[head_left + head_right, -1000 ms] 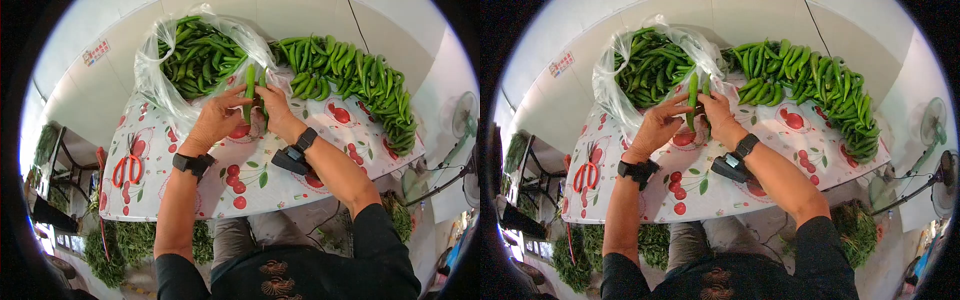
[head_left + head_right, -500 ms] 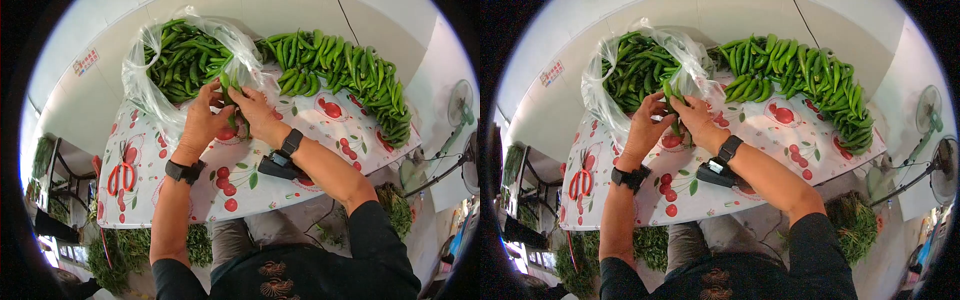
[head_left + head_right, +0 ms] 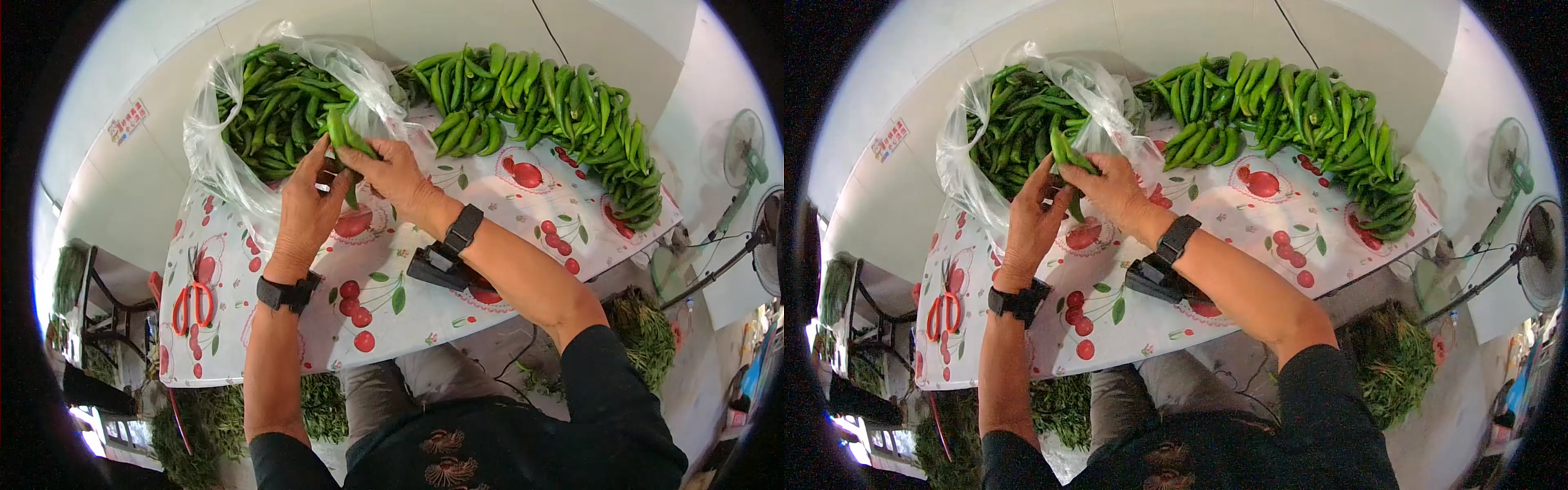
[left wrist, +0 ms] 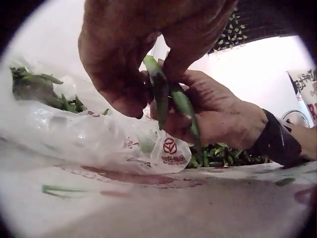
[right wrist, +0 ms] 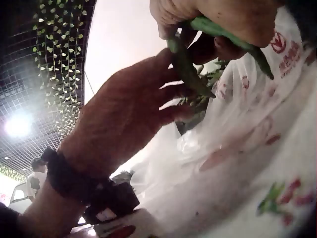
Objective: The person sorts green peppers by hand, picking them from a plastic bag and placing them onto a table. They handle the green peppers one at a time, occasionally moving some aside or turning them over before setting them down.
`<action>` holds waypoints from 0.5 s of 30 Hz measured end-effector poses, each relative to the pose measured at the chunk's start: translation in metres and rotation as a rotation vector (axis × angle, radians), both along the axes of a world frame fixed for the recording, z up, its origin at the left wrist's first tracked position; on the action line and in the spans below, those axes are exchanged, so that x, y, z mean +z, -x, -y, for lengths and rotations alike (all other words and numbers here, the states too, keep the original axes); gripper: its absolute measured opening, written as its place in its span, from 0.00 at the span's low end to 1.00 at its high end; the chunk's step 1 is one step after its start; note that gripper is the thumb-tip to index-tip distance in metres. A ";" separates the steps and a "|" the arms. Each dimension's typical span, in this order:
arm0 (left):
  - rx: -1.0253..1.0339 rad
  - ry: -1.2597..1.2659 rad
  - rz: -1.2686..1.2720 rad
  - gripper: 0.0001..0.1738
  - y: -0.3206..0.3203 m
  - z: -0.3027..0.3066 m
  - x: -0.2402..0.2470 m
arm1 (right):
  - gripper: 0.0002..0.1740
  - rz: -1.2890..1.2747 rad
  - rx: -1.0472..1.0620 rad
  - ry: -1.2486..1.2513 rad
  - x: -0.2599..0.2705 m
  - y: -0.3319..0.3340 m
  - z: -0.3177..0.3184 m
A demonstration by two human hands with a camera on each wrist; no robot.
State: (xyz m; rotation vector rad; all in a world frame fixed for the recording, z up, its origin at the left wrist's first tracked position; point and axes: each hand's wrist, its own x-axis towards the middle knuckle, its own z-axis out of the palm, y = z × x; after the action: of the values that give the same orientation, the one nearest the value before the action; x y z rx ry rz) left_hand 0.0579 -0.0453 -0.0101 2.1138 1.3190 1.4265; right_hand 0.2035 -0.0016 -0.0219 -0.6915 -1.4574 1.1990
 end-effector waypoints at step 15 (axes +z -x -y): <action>-0.051 0.025 -0.080 0.14 -0.009 0.011 0.005 | 0.26 0.416 -1.086 -0.159 -0.014 -0.155 -0.100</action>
State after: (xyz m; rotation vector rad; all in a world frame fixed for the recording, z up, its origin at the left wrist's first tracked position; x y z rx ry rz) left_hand 0.0671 -0.0564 -0.0053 2.1933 1.2948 1.3111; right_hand 0.3588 0.0982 -0.0362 -1.4205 -1.1654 0.0966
